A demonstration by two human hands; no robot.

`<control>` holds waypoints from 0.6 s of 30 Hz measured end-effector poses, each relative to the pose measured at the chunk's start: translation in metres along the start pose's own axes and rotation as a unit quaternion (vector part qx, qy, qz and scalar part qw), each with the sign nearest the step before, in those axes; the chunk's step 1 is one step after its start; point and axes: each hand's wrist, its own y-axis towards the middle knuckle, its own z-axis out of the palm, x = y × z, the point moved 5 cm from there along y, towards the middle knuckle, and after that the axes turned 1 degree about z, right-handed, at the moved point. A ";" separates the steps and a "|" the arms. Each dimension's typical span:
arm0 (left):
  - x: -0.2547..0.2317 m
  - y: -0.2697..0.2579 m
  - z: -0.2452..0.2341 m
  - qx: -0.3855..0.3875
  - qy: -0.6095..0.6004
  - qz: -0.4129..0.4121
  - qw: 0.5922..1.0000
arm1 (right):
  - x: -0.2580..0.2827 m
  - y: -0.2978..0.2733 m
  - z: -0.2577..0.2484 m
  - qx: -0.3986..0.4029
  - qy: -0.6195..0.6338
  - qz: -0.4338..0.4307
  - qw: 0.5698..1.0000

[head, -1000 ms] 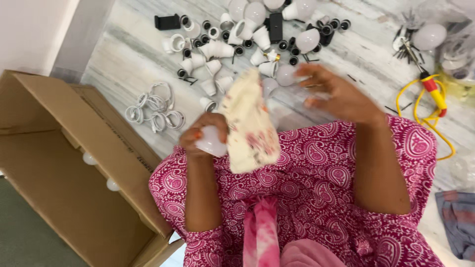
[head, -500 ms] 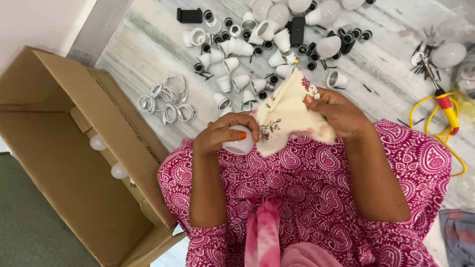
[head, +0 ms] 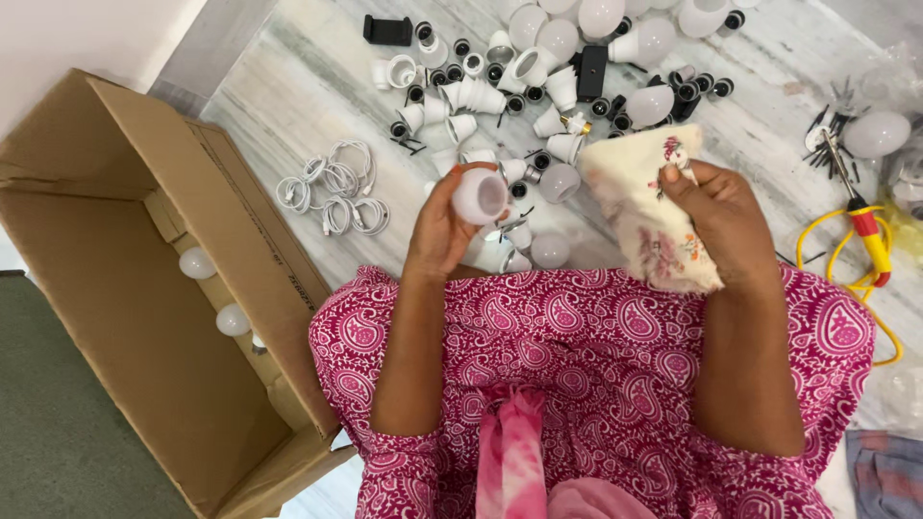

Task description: The person sits on the floor and assembles light bulbs by inserting white wires into sockets and screwing in bulbs. They then wipe the bulbs with a cloth and place them into a cardboard box.

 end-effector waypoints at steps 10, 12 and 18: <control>0.021 -0.010 0.018 -0.068 0.305 0.048 0.949 | -0.058 -0.018 0.086 0.076 0.038 0.189 0.978; 0.019 -0.011 0.030 0.003 0.332 0.118 0.936 | -0.061 -0.021 0.101 0.129 0.070 0.176 0.973; 0.004 -0.019 0.008 0.010 0.630 -0.150 0.762 | -0.083 -0.032 0.139 0.267 -0.282 0.013 0.921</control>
